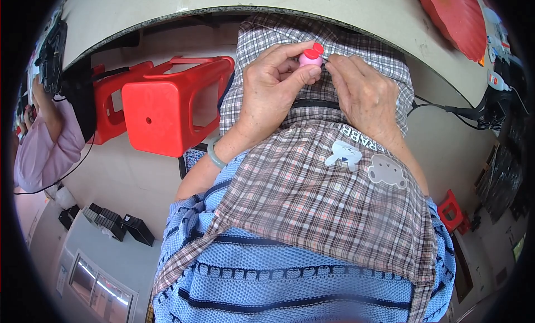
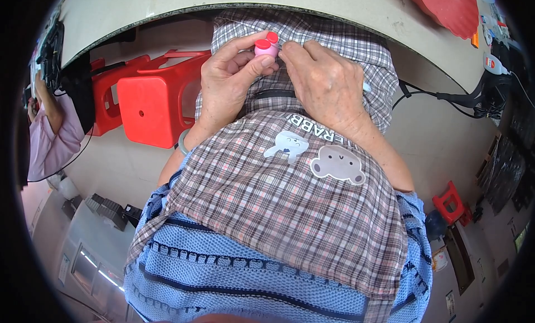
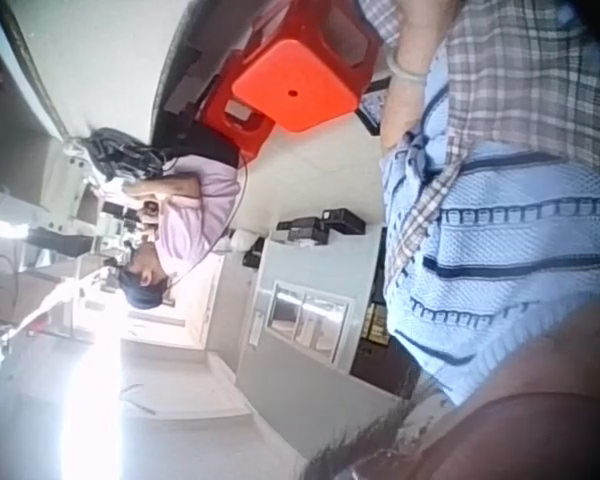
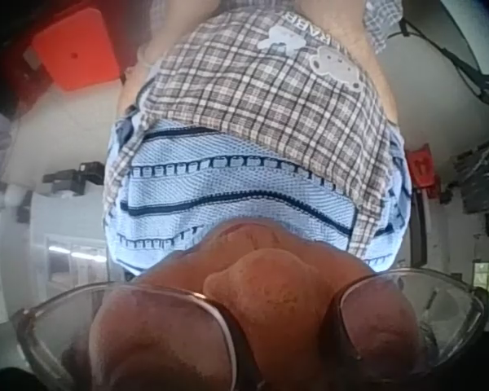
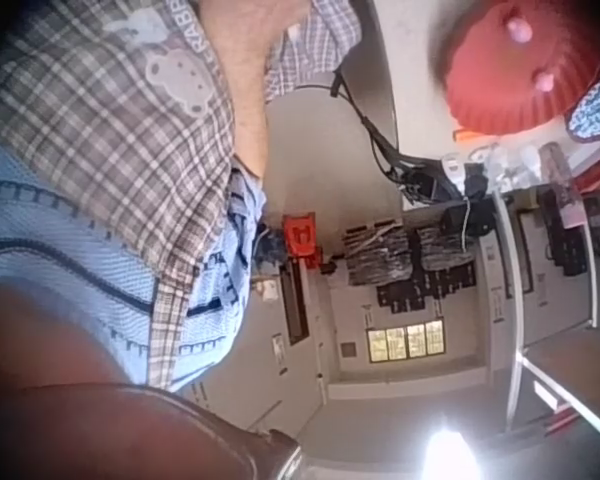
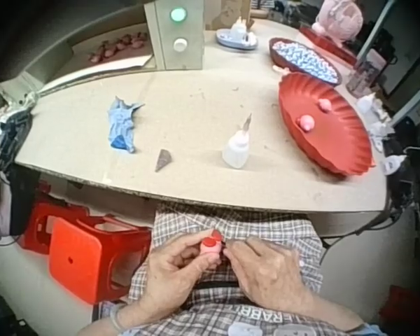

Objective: The person assembles small pink plastic toy pigs by gluing plastic eyes and decorative bows onto them with a glue bottle.

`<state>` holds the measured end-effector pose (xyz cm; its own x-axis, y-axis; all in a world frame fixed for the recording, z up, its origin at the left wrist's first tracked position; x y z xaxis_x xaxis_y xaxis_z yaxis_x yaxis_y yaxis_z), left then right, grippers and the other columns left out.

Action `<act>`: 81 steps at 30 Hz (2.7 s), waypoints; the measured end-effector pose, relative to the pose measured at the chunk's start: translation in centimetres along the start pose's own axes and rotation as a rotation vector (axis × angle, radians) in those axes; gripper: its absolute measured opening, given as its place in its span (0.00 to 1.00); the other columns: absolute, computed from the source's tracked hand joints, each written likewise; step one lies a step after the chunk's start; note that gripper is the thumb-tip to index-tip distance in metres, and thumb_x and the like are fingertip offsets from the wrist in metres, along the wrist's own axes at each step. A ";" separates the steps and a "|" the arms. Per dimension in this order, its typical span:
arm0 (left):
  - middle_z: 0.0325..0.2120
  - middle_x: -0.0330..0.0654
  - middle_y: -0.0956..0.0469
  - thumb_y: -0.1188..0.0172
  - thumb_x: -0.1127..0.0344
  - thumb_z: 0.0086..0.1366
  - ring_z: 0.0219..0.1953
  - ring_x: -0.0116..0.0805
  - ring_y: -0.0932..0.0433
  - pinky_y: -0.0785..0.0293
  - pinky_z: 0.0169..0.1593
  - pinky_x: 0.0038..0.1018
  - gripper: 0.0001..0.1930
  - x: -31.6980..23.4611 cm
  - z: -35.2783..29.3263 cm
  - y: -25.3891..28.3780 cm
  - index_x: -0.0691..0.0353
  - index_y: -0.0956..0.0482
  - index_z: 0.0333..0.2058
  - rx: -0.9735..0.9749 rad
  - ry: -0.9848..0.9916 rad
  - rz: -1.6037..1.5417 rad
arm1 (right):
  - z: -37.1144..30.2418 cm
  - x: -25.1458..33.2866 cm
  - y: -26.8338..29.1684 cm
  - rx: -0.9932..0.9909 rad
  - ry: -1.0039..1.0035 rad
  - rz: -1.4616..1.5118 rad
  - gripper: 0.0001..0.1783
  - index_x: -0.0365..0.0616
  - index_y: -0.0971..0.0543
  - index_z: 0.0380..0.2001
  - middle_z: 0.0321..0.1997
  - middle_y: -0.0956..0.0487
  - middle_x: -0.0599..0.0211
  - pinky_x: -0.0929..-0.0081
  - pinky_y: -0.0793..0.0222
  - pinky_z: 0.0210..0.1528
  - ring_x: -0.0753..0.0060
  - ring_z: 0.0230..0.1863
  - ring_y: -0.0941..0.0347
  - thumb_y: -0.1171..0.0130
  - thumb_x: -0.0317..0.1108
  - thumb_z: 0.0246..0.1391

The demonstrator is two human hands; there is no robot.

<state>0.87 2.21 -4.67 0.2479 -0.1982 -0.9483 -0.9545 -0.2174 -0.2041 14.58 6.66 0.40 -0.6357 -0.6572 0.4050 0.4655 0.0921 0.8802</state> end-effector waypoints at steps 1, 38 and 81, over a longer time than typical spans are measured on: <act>0.39 0.42 0.25 0.38 0.76 0.60 0.35 0.28 0.19 0.19 0.40 0.19 0.16 0.0 0.0 0.0 0.67 0.23 0.48 -0.004 0.001 0.004 | -0.1 0.1 0.0 0.001 -0.004 0.011 0.05 0.49 0.24 0.31 0.21 0.27 0.70 0.73 0.30 0.16 0.70 0.19 0.24 0.38 0.33 0.51; 0.35 0.44 0.21 0.37 0.74 0.60 0.32 0.26 0.19 0.20 0.38 0.20 0.15 0.5 -0.1 -0.2 0.71 0.24 0.45 -0.028 0.035 0.025 | -0.5 0.0 -0.6 0.020 -0.053 -0.001 0.04 0.48 0.24 0.30 0.19 0.27 0.70 0.72 0.30 0.14 0.70 0.19 0.24 0.40 0.34 0.54; 0.39 0.48 0.21 0.40 0.75 0.62 0.38 0.29 0.19 0.19 0.42 0.23 0.15 -0.3 0.3 0.2 0.71 0.27 0.48 0.022 0.030 -0.191 | -0.1 -0.8 0.4 -0.152 -0.083 0.174 0.07 0.45 0.23 0.36 0.27 0.21 0.66 0.72 0.27 0.21 0.68 0.22 0.22 0.40 0.33 0.55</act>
<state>0.54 2.46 -4.54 0.4290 -0.1836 -0.8845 -0.8931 -0.2331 -0.3848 15.31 7.14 0.38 -0.5832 -0.5770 0.5718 0.6558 0.0809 0.7506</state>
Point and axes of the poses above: each hand's wrist, its own z-axis towards the middle knuckle, its own y-axis out of the back of the hand, x = y × z, the point moved 5 cm from there along z, towards the middle knuckle
